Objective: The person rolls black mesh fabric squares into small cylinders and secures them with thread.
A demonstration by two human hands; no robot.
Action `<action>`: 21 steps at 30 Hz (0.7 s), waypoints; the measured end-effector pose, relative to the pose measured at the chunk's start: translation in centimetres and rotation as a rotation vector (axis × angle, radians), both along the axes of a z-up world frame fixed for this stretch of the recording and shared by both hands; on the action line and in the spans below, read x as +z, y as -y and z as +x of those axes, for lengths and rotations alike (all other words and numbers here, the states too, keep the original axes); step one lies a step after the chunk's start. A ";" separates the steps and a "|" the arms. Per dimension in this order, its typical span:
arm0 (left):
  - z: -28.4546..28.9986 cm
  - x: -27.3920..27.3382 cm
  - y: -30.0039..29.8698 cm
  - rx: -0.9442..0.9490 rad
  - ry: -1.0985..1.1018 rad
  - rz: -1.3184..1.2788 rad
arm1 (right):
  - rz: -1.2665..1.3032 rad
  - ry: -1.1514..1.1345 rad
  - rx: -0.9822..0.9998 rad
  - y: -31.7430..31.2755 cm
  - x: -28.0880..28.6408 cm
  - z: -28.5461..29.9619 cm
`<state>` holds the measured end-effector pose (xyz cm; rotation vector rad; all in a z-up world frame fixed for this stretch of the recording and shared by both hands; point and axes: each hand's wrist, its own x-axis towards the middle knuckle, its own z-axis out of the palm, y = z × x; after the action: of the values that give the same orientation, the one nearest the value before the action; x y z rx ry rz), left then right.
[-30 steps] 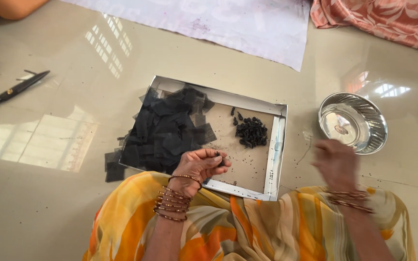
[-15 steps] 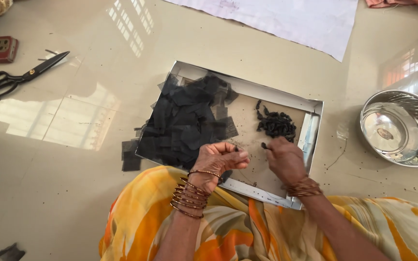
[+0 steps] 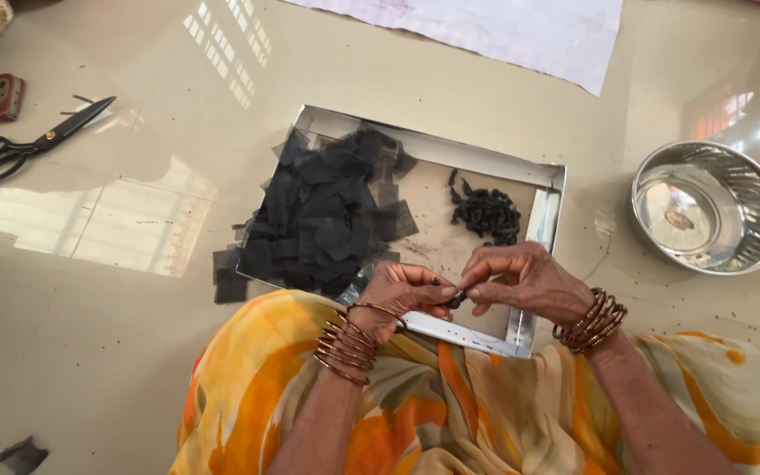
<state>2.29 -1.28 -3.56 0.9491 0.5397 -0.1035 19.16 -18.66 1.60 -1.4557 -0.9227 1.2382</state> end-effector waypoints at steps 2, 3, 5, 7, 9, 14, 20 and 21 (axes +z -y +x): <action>-0.1 -0.2 -0.1 -0.038 -0.027 0.011 | 0.006 -0.004 -0.009 0.0 0.1 -0.3; -0.1 -0.4 -0.1 -0.050 0.006 0.010 | 0.038 -0.011 -0.034 -0.1 0.1 -0.5; 0.0 -0.9 -0.2 -0.061 0.038 0.008 | 0.069 -0.018 -0.059 -0.2 0.2 -0.9; -0.1 -1.3 -0.2 -0.027 0.004 -0.043 | 0.082 0.019 -0.129 -0.4 0.1 -1.4; -0.2 -1.0 -0.2 0.002 0.002 -0.069 | 0.064 0.030 -0.181 -0.6 -0.9 -1.6; 0.0 -0.2 -0.2 0.065 -0.016 -0.010 | 0.042 0.022 -0.330 -0.7 -1.5 -2.9; -0.3 -1.3 -1.0 0.096 -0.057 -0.015 | 0.083 0.162 -0.345 -1.7 0.2 -4.7; -0.3 -1.2 -0.9 0.137 -0.039 -0.008 | 0.142 0.211 -0.345 -1.8 0.0 -4.9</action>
<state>1.98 -0.34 -4.74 0.9015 0.6385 -0.0010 14.23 -16.83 1.59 -1.5725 -0.8352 0.7639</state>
